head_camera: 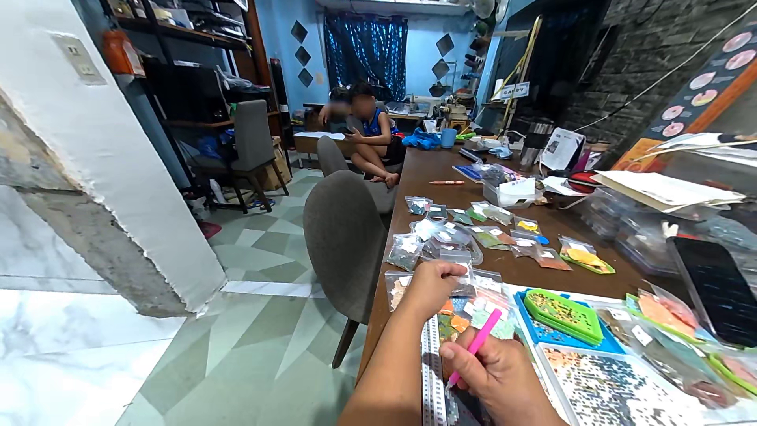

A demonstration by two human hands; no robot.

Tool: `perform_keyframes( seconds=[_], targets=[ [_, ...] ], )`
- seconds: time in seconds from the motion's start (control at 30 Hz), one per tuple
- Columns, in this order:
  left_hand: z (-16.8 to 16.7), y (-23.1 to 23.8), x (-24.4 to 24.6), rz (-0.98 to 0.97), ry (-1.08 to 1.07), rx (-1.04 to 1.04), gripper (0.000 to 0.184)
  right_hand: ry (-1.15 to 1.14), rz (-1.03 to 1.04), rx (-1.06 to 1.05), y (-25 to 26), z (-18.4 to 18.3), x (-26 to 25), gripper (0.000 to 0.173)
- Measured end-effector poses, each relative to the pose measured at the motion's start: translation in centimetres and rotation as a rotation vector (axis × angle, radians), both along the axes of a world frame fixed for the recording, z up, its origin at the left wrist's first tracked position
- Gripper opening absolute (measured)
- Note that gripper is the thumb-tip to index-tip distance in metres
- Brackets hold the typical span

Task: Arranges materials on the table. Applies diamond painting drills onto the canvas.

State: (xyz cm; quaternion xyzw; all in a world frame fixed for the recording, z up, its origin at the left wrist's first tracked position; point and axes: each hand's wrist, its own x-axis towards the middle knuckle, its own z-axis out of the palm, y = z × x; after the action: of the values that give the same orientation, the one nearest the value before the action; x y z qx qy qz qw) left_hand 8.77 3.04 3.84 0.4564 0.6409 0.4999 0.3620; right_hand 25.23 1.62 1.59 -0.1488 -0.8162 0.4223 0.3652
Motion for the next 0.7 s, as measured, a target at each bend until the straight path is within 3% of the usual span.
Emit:
perform_keyframes(
  seconds=[0.1,0.23,0.33,0.5,0.7],
  targets=[
    [0.0,-0.3,-0.2,-0.007,0.027,0.018,0.022,0.041,0.020,0.047,0.2,0.4,0.0,0.040],
    [0.3,-0.2,0.0,-0.005,0.062,0.019,0.021,0.135,-0.103,-0.157,1.7,5.5,3.1,0.029],
    [0.1,-0.2,-0.2,0.015,0.086,-0.005,0.021,0.115,-0.156,-0.243,5.1,7.3,7.6,0.031],
    [-0.6,0.2,-0.7,0.037,0.107,0.021,0.021,-0.065,-0.259,-0.244,8.6,5.4,14.6,0.036],
    [-1.1,0.0,-0.9,0.078,0.073,0.024,0.021,-0.063,-0.410,-0.057,8.4,2.5,16.8,0.032]
  ],
)
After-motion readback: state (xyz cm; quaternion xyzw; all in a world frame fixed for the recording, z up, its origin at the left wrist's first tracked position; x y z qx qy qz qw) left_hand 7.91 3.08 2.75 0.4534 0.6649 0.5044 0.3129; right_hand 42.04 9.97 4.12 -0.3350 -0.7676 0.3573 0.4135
